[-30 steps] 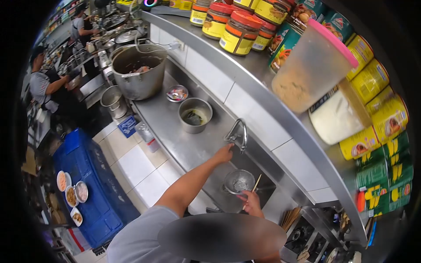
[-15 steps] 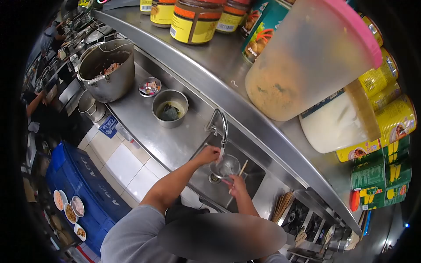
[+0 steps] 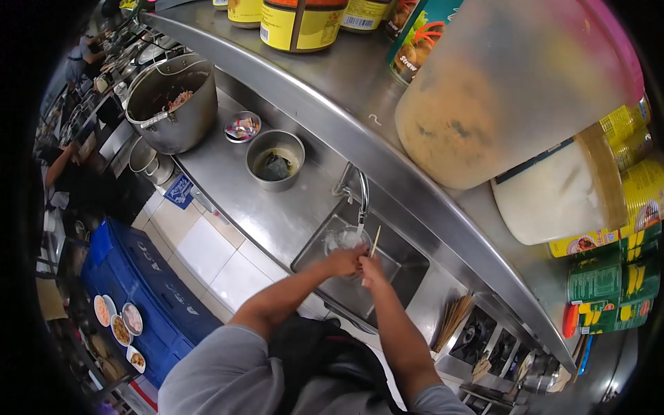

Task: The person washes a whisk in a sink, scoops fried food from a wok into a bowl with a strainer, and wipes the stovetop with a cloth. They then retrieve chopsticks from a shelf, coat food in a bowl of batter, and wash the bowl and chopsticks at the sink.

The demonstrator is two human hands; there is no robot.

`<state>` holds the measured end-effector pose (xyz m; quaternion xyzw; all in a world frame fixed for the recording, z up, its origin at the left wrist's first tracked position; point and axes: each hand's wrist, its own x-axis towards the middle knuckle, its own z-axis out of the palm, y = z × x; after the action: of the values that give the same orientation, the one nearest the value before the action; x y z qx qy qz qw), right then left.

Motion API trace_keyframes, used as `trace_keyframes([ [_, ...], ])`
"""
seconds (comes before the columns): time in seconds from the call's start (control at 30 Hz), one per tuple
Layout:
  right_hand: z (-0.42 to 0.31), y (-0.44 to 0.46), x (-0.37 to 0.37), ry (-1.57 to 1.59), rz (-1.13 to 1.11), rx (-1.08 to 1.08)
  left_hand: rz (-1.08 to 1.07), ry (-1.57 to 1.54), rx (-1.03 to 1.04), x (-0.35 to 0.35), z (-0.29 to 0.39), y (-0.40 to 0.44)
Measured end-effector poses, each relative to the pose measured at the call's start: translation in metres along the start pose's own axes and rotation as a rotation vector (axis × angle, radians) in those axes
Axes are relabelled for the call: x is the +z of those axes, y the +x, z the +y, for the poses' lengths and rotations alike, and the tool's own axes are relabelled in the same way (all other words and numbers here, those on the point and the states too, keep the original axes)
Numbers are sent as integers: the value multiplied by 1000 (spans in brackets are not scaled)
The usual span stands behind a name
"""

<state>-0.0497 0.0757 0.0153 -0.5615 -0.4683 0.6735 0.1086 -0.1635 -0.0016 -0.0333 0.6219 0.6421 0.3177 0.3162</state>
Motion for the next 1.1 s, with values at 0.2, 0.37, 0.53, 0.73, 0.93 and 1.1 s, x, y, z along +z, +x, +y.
trace_keyframes([
  [0.2,-41,0,-26,-225,-140,13,-84,449,299,-7,-10,-31],
  [0.37,-23,38,43,-1073,175,-240,286,-356,-285,-6,-2,-4],
  [0.53,-41,27,45,-805,-101,30,455,-731,-273,11,-18,8],
  [0.73,-24,40,12,-631,3,-33,135,-648,-166,-5,27,-12],
  [0.93,-37,-17,4,-361,-109,66,-97,706,225,-48,-6,-36],
  [1.1,-32,4,-21,-385,-137,211,-324,77,32,19,14,-14],
])
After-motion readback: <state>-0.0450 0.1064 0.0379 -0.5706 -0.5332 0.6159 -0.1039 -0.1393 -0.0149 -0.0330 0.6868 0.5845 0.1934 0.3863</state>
